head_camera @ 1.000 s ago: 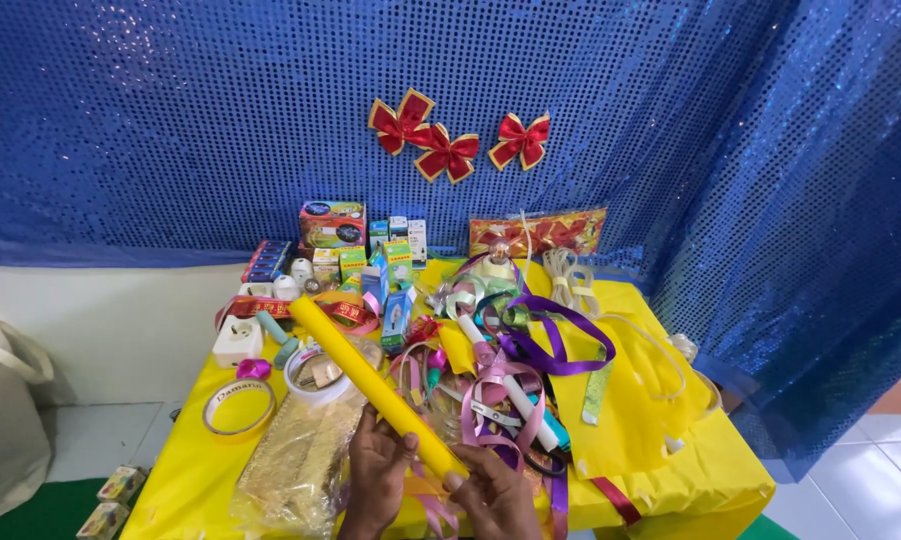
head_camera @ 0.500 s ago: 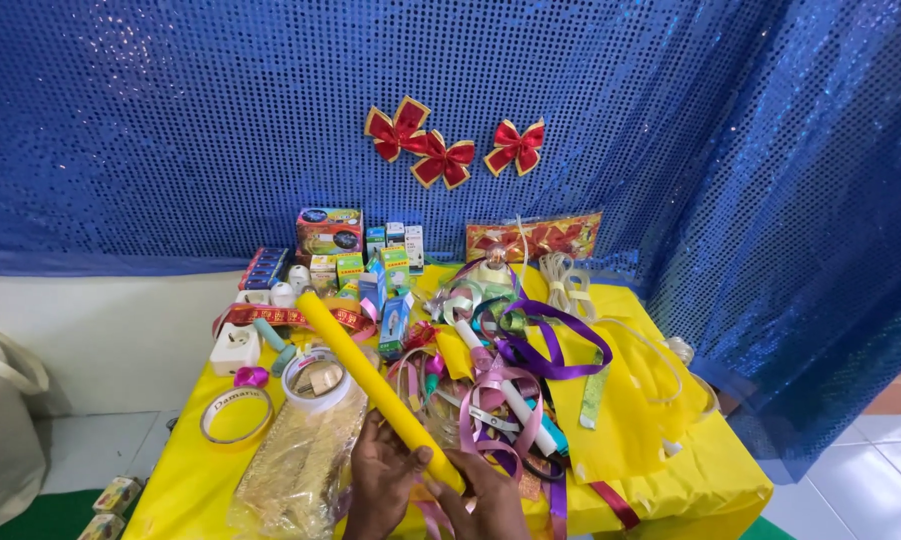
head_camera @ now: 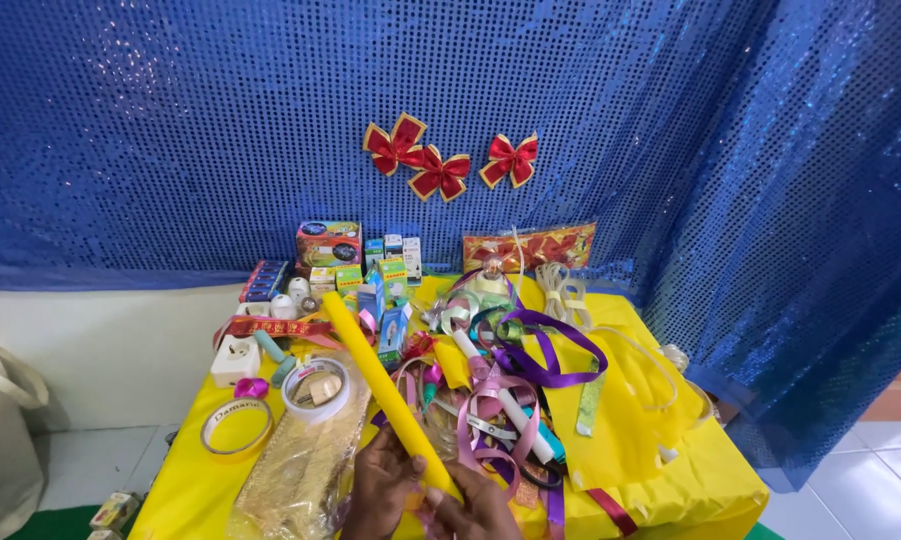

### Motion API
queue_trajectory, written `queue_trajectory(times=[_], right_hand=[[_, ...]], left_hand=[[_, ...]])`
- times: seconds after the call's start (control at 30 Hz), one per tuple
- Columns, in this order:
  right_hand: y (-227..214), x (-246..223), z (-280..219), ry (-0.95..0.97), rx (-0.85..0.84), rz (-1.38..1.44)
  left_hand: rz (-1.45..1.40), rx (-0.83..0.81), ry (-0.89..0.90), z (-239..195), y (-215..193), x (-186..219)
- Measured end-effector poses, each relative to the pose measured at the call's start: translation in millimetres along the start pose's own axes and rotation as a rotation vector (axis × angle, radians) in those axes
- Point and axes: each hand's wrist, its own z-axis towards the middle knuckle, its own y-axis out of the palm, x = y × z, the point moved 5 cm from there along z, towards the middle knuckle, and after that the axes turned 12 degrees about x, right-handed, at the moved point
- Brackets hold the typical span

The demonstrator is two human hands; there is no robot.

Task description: Wrapping a yellow tube with purple and yellow ribbons for decoration

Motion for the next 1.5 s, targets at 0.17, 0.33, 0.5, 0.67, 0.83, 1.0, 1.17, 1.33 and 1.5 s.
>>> queue_trajectory(times=[0.17, 0.33, 0.5, 0.67, 0.83, 1.0, 1.17, 1.33, 1.5], right_hand=[[2.8, -11.7, -12.6, 0.129, -0.144, 0.402], [-28.1, -50.1, -0.9, -0.415, -0.096, -0.255], [-94.0, -91.0, 57.7, -0.622, 0.430, -0.756], [-132.9, -89.7, 99.9, -0.835, 0.431, -1.192], [-142.3, -75.2, 117.4, -0.863, 0.409, -1.334], [-145.5, -103.1, 127.8, -0.830, 0.431, -1.111], [-154.1, -144.8, 116.8, -0.719, 0.417, -0.856], [-149.4, -174.2, 72.4, -0.877, 0.441, -0.585], [-147.2, -137.5, 48.4, -0.835, 0.493, -0.462]], left_hand=[[-0.012, -0.240, -0.036, -16.6, 27.9, 25.5], [-0.032, -0.075, -0.042, -8.7, 18.5, 20.8], [0.023, 0.073, -0.053, -7.0, 14.7, 20.1], [0.044, 0.069, -0.003, -0.4, 7.7, 16.1], [-0.019, 0.062, -0.015, 2.1, 6.0, 9.9], [0.013, 0.093, -0.015, 5.1, 2.1, 5.8], [0.044, 0.135, -0.070, -8.1, 14.6, 23.7], [0.059, 0.137, -0.025, -2.6, 9.6, 18.1], [0.089, 0.151, -0.110, -17.1, 23.7, 38.7]])
